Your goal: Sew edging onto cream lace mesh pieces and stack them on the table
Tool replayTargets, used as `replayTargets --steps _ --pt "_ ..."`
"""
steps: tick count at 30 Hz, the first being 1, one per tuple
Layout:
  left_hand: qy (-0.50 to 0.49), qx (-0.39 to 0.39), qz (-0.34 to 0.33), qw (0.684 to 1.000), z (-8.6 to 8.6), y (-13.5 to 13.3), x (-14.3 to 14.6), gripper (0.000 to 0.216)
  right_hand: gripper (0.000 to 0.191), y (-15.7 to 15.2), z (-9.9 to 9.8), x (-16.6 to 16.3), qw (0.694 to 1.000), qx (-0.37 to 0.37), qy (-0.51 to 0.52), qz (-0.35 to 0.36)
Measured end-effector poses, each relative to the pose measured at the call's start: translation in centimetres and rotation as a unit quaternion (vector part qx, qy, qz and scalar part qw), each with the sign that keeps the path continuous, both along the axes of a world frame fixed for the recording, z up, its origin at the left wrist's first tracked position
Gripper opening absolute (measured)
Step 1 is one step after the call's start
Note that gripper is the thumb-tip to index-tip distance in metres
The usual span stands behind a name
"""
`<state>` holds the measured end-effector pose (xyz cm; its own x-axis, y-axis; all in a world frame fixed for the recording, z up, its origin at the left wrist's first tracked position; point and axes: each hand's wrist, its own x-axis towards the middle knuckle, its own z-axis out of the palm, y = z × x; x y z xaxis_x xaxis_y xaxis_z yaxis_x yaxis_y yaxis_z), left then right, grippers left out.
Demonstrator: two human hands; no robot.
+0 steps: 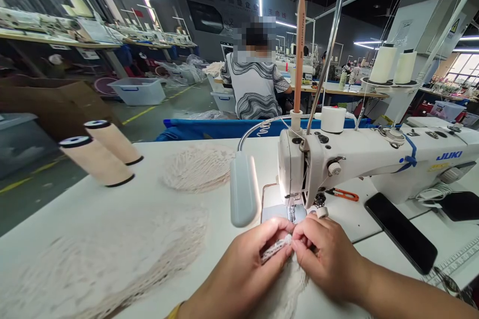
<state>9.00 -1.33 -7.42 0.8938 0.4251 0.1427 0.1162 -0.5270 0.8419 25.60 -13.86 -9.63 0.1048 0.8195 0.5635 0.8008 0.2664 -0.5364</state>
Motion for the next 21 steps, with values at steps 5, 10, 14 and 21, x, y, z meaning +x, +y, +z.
replayTargets --steps 5,10,14,21 --pt "-0.002 -0.010 -0.013 1.000 0.28 0.03 0.05 0.024 0.010 -0.08 -0.15 0.12 0.999 -0.031 0.009 0.000" --pt "0.017 0.018 0.007 1.000 0.48 0.02 0.13 0.032 0.011 -0.06 0.22 0.10 0.998 -0.045 0.040 0.001" --pt "0.026 0.027 0.012 0.999 0.70 0.08 0.36 0.032 0.013 -0.01 0.51 -0.02 0.998 -0.041 0.052 0.002" --pt "0.030 -0.032 -0.021 0.999 0.79 -0.05 0.16 0.028 0.013 -0.06 0.47 -0.03 0.999 -0.009 0.031 0.000"
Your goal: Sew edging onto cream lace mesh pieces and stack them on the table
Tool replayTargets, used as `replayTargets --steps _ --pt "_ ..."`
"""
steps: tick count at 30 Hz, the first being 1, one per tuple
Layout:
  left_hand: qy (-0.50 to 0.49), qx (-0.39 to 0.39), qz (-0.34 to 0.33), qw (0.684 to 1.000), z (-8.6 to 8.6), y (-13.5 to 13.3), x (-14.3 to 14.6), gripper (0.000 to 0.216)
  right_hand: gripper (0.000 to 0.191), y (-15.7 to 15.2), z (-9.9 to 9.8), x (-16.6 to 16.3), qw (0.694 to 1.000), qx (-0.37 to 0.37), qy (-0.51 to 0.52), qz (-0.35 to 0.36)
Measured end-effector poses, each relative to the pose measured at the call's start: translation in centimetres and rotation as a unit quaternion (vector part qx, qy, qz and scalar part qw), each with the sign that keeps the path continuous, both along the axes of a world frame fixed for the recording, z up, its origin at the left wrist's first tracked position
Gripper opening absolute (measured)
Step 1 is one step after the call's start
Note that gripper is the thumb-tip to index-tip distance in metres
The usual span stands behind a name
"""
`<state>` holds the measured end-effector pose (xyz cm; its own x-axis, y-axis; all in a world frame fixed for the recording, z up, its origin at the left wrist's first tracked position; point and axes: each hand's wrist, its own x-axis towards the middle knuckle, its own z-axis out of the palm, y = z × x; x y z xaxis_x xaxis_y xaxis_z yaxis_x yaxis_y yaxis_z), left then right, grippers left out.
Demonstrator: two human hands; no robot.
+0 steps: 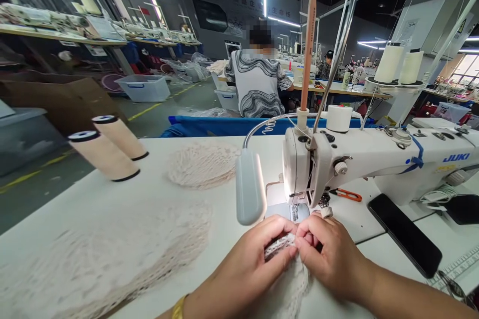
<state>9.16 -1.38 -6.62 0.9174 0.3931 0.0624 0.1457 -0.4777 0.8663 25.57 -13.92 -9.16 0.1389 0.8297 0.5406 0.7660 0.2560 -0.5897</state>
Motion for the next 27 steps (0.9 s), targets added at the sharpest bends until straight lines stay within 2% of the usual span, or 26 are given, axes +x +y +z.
replayTargets --steps 9,14,19,24,27 --pt "-0.007 0.038 0.018 0.999 0.0 0.1 0.1 0.031 0.011 -0.1 0.0 0.1 1.000 -0.028 0.012 -0.002" --pt "-0.048 0.113 0.032 0.992 -1.1 0.3 0.4 0.032 0.015 0.2 -0.1 -0.1 0.998 -0.045 -0.022 -0.027" --pt "-0.039 0.236 0.068 0.968 -1.9 -0.1 0.7 0.028 0.024 0.6 -0.3 -0.3 0.986 -0.106 -0.094 -0.091" --pt "-0.115 0.334 0.119 0.928 -2.1 -0.5 0.7 0.004 0.021 0.7 -0.3 -0.3 0.981 -0.097 -0.104 -0.129" --pt "-0.144 0.396 0.094 0.902 -2.3 -0.5 0.8 0.016 0.019 0.7 -0.4 -0.2 0.984 -0.089 -0.101 -0.119"
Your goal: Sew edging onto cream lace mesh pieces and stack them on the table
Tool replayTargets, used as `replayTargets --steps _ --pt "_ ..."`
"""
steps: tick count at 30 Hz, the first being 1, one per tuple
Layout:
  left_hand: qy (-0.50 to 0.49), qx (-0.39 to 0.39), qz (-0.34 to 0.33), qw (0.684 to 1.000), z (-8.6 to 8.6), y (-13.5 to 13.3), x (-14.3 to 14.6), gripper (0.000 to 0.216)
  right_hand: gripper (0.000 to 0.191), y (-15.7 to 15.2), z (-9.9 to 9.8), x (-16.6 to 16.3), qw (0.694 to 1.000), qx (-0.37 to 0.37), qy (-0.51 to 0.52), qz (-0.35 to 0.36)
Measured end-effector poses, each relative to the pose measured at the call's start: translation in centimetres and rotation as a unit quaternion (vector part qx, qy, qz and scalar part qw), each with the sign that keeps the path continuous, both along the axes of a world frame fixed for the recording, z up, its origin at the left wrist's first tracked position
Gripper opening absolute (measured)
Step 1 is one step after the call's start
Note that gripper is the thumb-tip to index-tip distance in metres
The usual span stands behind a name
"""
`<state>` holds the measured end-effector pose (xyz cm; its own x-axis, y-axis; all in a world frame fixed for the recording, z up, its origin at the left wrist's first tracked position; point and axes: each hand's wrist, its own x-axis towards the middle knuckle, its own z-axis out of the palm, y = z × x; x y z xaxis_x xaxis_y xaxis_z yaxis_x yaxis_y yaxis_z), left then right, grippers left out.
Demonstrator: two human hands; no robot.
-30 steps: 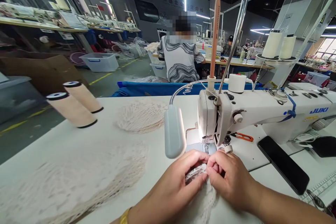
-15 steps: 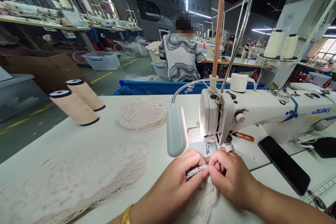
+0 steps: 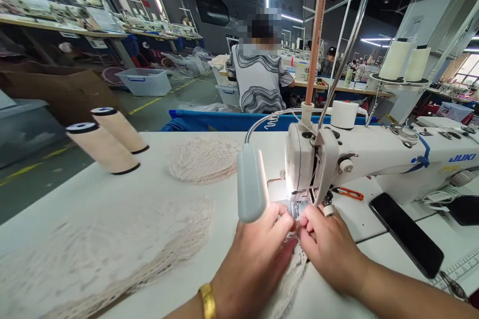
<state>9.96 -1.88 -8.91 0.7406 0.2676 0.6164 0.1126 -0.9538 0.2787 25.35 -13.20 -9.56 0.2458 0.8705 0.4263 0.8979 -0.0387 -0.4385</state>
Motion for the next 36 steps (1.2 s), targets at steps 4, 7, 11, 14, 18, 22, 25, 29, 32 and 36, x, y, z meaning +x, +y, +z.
replayTargets --steps 4,7,11,14,18,22,25,29,32,36 --pt "0.039 0.046 -0.042 0.997 -0.4 0.1 -0.2 0.032 0.020 -0.2 -0.4 0.4 0.999 0.019 -0.025 0.036" --pt "0.070 0.045 -0.057 0.995 -0.6 0.3 -0.6 0.033 0.023 -0.5 -0.6 0.8 0.995 0.026 -0.053 0.078" --pt "0.079 0.038 -0.060 0.994 -0.4 0.3 -1.1 0.033 0.025 -1.1 -0.5 1.4 0.991 0.019 -0.082 0.104" --pt "0.064 0.038 -0.062 0.995 -0.1 0.4 -1.0 0.032 0.023 -1.4 -0.4 1.6 0.990 0.015 -0.099 0.102" --pt "0.053 0.035 -0.068 0.996 0.1 0.8 -0.7 0.036 0.021 -1.3 -0.5 1.5 0.988 0.020 -0.123 0.089" --pt "0.054 0.023 -0.083 0.995 0.4 1.3 -0.6 0.038 0.022 -1.1 -0.8 1.4 0.987 0.023 -0.138 0.083" --pt "0.045 0.012 -0.092 0.995 0.6 1.6 -0.5 0.040 0.022 -1.0 -0.9 1.4 0.987 0.016 -0.141 0.070" --pt "0.007 -0.008 -0.094 0.995 0.5 1.8 -0.1 0.040 0.022 -0.8 -0.9 1.5 0.988 0.004 -0.144 0.057" --pt "0.010 -0.018 -0.097 0.995 0.5 1.9 0.1 0.037 0.022 -0.7 -0.8 1.5 0.987 0.005 -0.150 0.050" --pt "0.006 -0.002 -0.108 0.994 0.7 1.9 0.2 0.034 0.022 -0.7 -0.8 1.5 0.986 0.008 -0.159 0.042"
